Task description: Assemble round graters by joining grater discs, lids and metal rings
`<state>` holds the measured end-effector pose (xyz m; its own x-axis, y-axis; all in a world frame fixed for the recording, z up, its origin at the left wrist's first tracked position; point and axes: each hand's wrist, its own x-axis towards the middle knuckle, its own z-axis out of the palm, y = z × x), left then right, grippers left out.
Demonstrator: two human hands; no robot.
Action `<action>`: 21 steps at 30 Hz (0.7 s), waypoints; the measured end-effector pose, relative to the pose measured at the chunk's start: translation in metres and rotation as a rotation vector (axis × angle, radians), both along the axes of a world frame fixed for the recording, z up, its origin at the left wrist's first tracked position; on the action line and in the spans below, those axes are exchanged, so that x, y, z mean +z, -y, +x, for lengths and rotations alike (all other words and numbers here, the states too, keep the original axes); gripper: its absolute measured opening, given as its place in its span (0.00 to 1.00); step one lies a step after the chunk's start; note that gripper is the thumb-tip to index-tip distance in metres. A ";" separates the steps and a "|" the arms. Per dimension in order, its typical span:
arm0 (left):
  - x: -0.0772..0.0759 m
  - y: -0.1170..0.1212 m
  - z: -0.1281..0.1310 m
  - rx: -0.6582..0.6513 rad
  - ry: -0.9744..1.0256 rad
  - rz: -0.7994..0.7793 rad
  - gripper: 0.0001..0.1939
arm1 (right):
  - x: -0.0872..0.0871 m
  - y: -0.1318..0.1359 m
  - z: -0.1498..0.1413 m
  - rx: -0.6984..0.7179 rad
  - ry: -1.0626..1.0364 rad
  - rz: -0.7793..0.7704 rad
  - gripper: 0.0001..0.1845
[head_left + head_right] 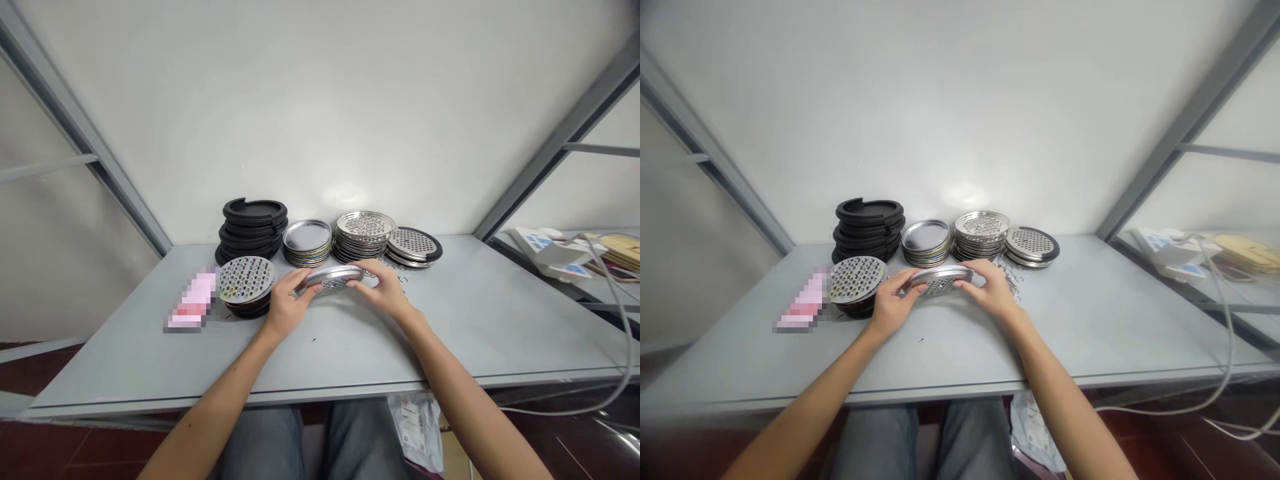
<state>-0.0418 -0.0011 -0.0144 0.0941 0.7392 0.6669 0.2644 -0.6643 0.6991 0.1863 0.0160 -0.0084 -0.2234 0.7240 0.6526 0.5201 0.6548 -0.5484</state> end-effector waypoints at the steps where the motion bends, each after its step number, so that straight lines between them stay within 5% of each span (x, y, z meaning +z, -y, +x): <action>1: 0.001 -0.001 0.000 0.004 0.028 -0.034 0.12 | 0.000 0.001 0.000 -0.003 -0.041 -0.028 0.16; 8: -0.001 -0.003 0.001 0.023 0.109 -0.260 0.15 | 0.006 0.006 -0.010 0.068 -0.226 -0.405 0.17; 13: -0.005 -0.001 0.002 0.105 -0.139 -0.142 0.22 | 0.002 0.001 -0.007 0.125 -0.317 -0.661 0.22; 21: -0.013 0.004 -0.001 0.042 -0.558 -0.152 0.42 | -0.009 -0.008 -0.006 -0.064 -0.178 -0.697 0.29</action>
